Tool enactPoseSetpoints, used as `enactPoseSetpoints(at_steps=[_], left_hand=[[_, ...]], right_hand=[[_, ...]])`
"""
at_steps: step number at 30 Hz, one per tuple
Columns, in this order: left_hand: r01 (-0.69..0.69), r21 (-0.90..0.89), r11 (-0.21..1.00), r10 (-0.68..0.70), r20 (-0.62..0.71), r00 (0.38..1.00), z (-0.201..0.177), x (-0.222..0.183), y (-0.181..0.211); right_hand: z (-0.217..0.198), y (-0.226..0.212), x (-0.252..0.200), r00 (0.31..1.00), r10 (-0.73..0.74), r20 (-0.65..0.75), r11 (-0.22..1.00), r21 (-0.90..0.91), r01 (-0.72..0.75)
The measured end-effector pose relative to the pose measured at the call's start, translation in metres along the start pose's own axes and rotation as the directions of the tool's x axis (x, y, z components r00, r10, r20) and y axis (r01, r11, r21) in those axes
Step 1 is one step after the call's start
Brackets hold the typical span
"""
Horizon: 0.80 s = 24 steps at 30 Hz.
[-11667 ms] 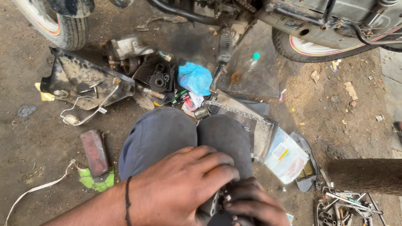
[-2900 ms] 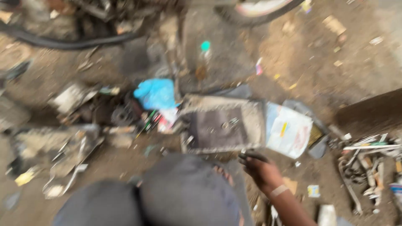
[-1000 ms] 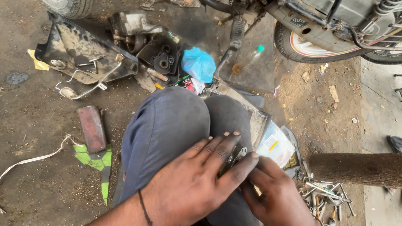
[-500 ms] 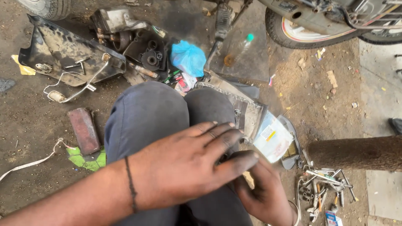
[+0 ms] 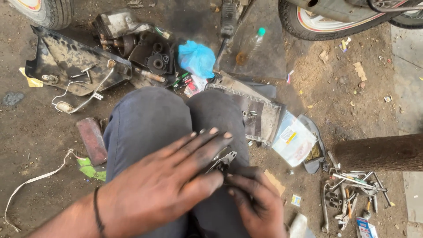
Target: Clean and reassemble the internal components of a motorcycle starter motor.
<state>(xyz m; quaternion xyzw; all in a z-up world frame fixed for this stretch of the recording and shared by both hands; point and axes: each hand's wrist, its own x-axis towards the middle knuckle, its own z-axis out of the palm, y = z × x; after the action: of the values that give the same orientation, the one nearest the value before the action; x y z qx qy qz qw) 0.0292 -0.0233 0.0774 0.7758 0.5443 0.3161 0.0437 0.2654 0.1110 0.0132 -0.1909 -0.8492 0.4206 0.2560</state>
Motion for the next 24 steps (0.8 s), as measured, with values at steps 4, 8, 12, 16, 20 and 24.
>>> enactPoseSetpoints(at_steps=[4,8,12,16,20,24], left_hand=[[0.054,0.056,0.997,-0.053,-0.021,0.998,0.013,-0.010,0.010],[0.130,-0.009,0.991,-0.131,-0.078,0.988,0.027,-0.018,0.027],[0.364,0.026,0.931,-0.350,-0.217,0.911,0.055,-0.018,0.049],[0.421,0.067,0.905,-0.365,-0.389,0.846,0.104,-0.028,0.062],[0.565,0.233,0.792,-0.404,-0.493,0.770,0.124,-0.027,0.075],[0.654,0.249,0.714,-0.459,-0.539,0.706,0.118,-0.018,0.082]], right_hand=[[0.010,-0.003,0.004,0.998,-0.049,-0.049,0.999,0.001,0.049],[0.021,-0.001,0.001,0.983,0.121,-0.136,0.962,0.262,-0.082],[0.023,0.001,0.003,0.979,0.071,-0.190,0.945,0.326,-0.005],[0.024,-0.005,0.011,0.974,-0.050,-0.223,0.994,0.080,0.069],[0.025,-0.011,0.013,0.968,-0.023,-0.250,1.000,0.007,0.025],[0.021,-0.023,0.022,0.971,-0.121,-0.207,0.978,-0.191,0.081]])
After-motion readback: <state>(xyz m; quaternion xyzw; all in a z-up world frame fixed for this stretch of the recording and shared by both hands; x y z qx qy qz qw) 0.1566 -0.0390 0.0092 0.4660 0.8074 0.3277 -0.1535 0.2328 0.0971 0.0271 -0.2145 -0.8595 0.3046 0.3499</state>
